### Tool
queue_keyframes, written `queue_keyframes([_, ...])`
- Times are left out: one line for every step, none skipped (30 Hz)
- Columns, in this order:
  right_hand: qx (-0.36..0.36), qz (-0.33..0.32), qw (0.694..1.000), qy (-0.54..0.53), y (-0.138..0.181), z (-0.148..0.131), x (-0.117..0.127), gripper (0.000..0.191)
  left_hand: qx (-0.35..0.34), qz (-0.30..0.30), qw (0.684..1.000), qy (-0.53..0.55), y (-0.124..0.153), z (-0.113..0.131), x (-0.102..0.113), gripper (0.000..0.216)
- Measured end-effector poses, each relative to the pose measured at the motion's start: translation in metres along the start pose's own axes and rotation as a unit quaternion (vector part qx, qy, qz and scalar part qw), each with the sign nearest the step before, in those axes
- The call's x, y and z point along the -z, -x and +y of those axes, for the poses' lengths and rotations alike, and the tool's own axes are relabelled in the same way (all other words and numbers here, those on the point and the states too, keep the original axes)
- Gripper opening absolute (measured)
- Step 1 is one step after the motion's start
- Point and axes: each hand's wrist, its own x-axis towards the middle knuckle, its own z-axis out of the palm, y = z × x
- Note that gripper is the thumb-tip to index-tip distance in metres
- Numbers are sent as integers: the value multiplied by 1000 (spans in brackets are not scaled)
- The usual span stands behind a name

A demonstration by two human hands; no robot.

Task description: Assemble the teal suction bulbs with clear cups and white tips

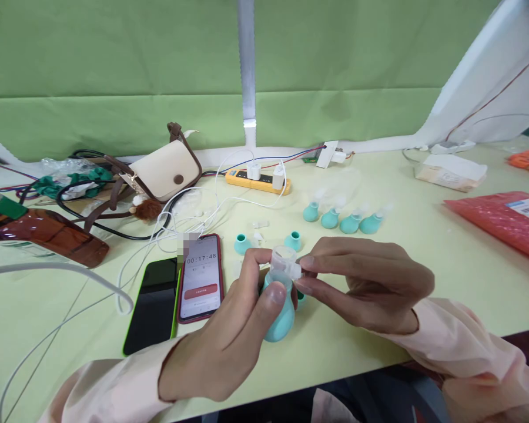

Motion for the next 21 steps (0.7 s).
queue_keyframes([-3, -7, 1000, -12, -1, 0, 1, 18, 4, 2, 1000, 3, 0, 0, 0, 18])
queue_keyframes([-10, -14, 999, -32, -2, 1, 1, 17, 10, -1, 1000, 12, 0, 0, 1, 18])
queue_keyframes([-17, -21, 998, -58, -4, 2, 2, 14, 20, -7, 999, 26, 0, 0, 1, 19])
queue_keyframes([-25, -30, 995, -87, -4, 4, 3, 12, 30, -17, 998, 45, 1, 0, 1, 20])
queue_keyframes([-32, -39, 992, -114, -5, 6, 3, 11, 41, -33, 997, 64, 1, 0, 2, 21])
queue_keyframes([-34, -46, 990, -133, -6, 8, 4, 9, 53, -50, 994, 82, 1, 0, 2, 23])
queue_keyframes([-33, -52, 988, -140, -7, 9, 5, 9, 61, -63, 991, 96, 1, 0, 2, 24])
queue_keyframes([-28, -57, 989, -133, -7, 9, 5, 8, 66, -70, 990, 104, 1, 0, 2, 24])
queue_keyframes([-19, -64, 991, -112, -8, 9, 6, 7, 66, -69, 990, 108, 1, 0, 2, 24])
queue_keyframes([-6, -73, 994, -79, -8, 8, 7, 7, 60, -61, 991, 107, 1, 0, 1, 23])
queue_keyframes([12, -83, 996, -36, -8, 6, 8, 7, 49, -45, 992, 102, 1, 0, 1, 22])
queue_keyframes([33, -89, 995, 10, -8, 4, 8, 7, 33, -29, 994, 96, 1, -1, 0, 20])
queue_keyframes([56, -89, 993, 57, -7, 1, 9, 7, 17, -17, 996, 87, 0, -1, -1, 19])
queue_keyframes([79, -84, 988, 102, -6, -2, 9, 8, 4, -8, 997, 78, 0, -1, -2, 18])
queue_keyframes([97, -76, 982, 142, -5, -5, 9, 9, -3, -5, 998, 66, 0, -1, -2, 17])
queue_keyframes([110, -67, 976, 174, -3, -7, 9, 10, -6, -5, 999, 52, 1, -1, -2, 18])
queue_keyframes([115, -65, 972, 196, -2, -9, 9, 11, -4, -6, 999, 38, 1, 0, -3, 18])
queue_keyframes([112, -71, 970, 203, -1, -10, 9, 11, 0, -6, 1000, 24, 2, 1, -3, 18])
queue_keyframes([104, -80, 971, 198, -1, -10, 9, 10, 2, -5, 1000, 11, 2, 2, -3, 18])
queue_keyframes([93, -87, 974, 187, 0, -10, 8, 11, 0, -3, 1000, -2, 3, 3, -3, 17])
queue_keyframes([85, -90, 977, 176, -1, -10, 8, 11, -4, -1, 1000, -14, 4, 5, -3, 17])
